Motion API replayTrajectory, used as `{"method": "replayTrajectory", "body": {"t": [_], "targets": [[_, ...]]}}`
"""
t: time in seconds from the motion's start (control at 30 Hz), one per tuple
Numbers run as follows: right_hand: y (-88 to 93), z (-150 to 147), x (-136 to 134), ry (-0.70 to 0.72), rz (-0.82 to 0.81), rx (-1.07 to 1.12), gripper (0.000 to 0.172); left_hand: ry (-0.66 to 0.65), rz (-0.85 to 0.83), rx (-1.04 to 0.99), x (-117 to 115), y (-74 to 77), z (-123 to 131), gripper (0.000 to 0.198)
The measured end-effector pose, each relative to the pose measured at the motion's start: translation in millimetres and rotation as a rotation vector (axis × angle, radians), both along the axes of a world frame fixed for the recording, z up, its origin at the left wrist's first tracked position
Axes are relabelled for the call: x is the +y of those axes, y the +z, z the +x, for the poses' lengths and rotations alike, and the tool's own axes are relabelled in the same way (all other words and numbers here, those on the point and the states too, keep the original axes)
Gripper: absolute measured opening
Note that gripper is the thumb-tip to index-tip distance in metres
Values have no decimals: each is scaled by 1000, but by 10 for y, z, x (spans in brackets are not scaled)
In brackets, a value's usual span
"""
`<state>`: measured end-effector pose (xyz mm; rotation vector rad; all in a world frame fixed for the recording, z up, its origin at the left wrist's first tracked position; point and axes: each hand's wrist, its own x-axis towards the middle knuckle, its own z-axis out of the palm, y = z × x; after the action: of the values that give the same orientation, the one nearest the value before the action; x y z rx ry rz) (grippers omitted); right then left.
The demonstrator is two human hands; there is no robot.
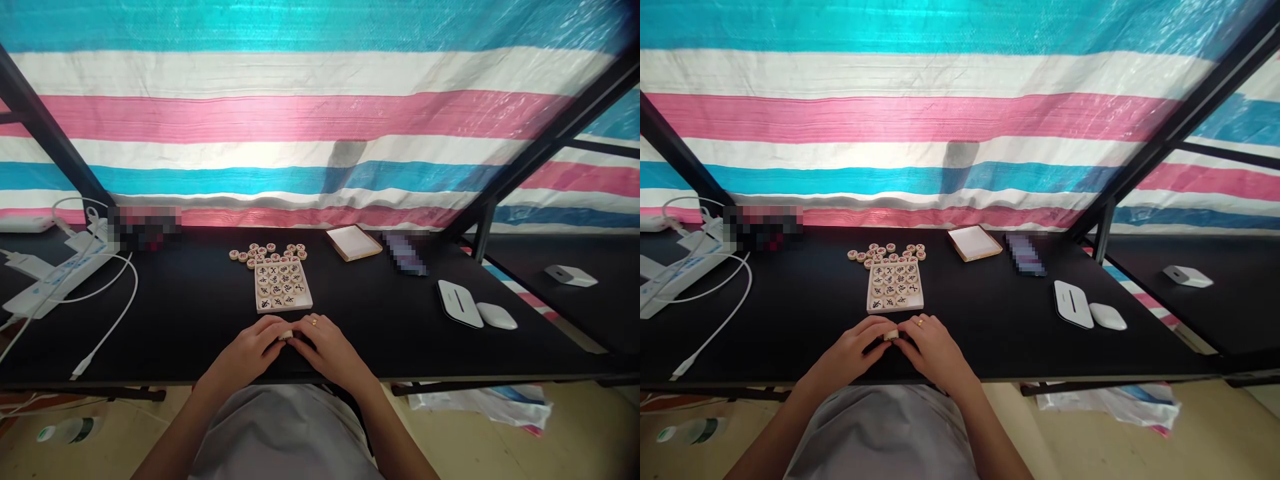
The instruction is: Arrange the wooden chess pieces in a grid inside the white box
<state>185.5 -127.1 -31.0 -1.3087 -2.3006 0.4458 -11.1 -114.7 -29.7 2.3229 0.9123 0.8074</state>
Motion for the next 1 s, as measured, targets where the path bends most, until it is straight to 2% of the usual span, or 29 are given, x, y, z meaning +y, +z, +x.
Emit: {"method": "replayTrajectory", "body": {"t": [0.27, 0.6, 0.7, 0.87, 1.0], "targets": [[-12, -4, -3, -62, -29, 86, 13, 108, -25, 33, 26, 21, 30, 17], [27, 9, -14, -50, -82, 139, 23, 36, 31, 49, 15, -15, -6, 22], [16, 12, -15, -54, -88, 143, 21, 26, 44, 37, 6, -17, -5, 23], [34, 11, -19, -77, -124, 179, 16, 17, -57, -1, 0, 57, -6, 24], [67, 7, -26, -75, -154, 185, 9, 38, -76, -10, 18, 41, -11, 21]]}}
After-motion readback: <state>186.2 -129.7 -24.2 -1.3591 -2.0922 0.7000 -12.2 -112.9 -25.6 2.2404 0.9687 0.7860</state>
